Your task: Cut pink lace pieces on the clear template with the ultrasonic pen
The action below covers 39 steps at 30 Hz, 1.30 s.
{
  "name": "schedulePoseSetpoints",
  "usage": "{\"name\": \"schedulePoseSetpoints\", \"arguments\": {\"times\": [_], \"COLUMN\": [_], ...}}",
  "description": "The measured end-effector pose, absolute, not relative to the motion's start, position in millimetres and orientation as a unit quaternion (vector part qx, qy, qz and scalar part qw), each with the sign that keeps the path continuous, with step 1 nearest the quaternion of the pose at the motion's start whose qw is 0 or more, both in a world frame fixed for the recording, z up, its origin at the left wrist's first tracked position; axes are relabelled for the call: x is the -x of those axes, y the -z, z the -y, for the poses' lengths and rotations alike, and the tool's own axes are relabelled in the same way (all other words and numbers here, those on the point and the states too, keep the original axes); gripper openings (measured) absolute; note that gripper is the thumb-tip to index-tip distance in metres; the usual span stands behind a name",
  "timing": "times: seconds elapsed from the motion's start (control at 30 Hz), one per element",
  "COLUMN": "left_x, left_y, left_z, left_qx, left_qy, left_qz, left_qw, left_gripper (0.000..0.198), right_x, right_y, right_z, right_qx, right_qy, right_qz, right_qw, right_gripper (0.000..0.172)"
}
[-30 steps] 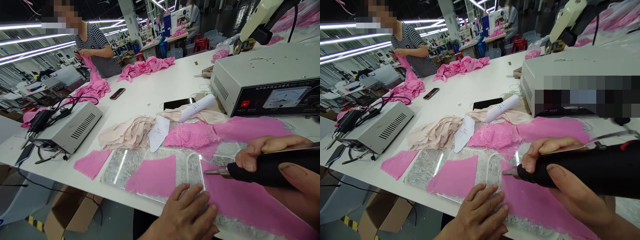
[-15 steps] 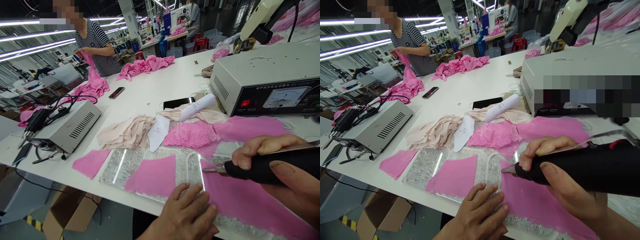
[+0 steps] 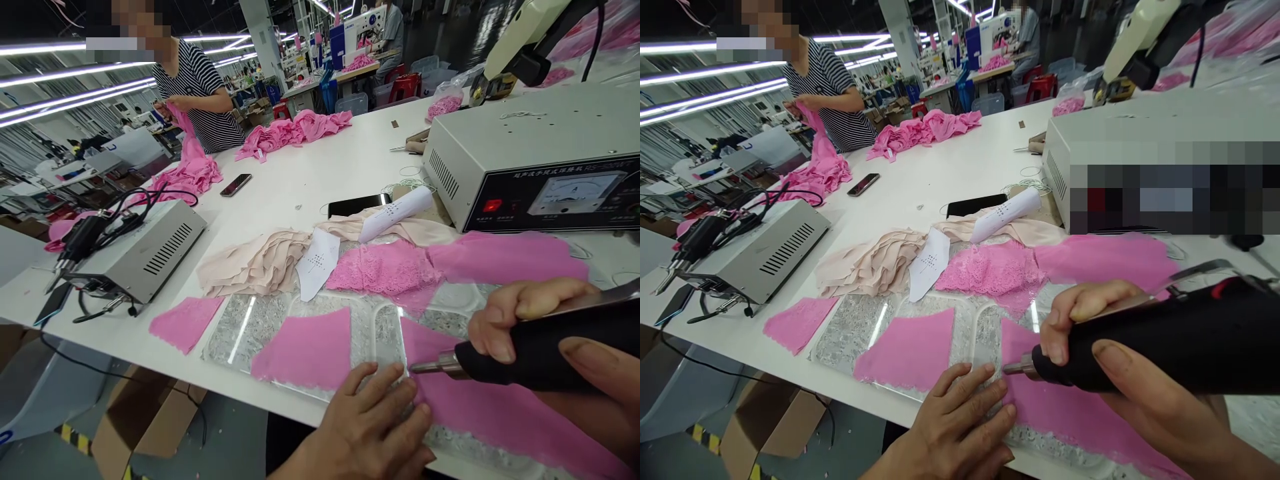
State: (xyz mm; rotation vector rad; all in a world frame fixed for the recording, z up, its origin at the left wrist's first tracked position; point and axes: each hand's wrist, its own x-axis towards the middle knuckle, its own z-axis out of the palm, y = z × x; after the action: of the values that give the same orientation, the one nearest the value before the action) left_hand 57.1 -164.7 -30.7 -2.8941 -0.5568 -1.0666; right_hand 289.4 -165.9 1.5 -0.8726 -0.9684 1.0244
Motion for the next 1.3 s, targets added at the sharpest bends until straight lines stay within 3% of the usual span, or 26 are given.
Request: {"name": "schedulePoseSetpoints", "arguments": {"times": [0.13,0.43,0.67,0.8,1.3], "left_x": [-57,-57,-65,-93,-142], "left_y": [31,32,24,16,28], "left_z": [165,165,162,157,147], "left_qx": [0.923,0.922,0.930,0.935,0.962], "left_qy": [0.340,0.340,0.329,0.323,0.228], "left_qz": [0.178,0.184,0.162,0.144,0.150], "left_qw": [0.004,0.003,0.023,0.014,-0.004], "left_gripper": [0.029,0.027,0.023,0.022,0.031], "right_x": [-290,-280,-321,-350,-353], "right_y": [-7,-20,-45,-40,-24], "right_z": [166,162,174,194,199], "right_qx": [0.356,0.348,0.384,0.411,0.393], "right_qy": [-0.461,-0.466,-0.386,-0.329,-0.364], "right_qz": [0.503,0.510,0.433,0.365,0.265], "right_qw": [0.639,0.634,0.718,0.768,0.802], "right_gripper": [0.014,0.012,0.020,0.013,0.018]}}
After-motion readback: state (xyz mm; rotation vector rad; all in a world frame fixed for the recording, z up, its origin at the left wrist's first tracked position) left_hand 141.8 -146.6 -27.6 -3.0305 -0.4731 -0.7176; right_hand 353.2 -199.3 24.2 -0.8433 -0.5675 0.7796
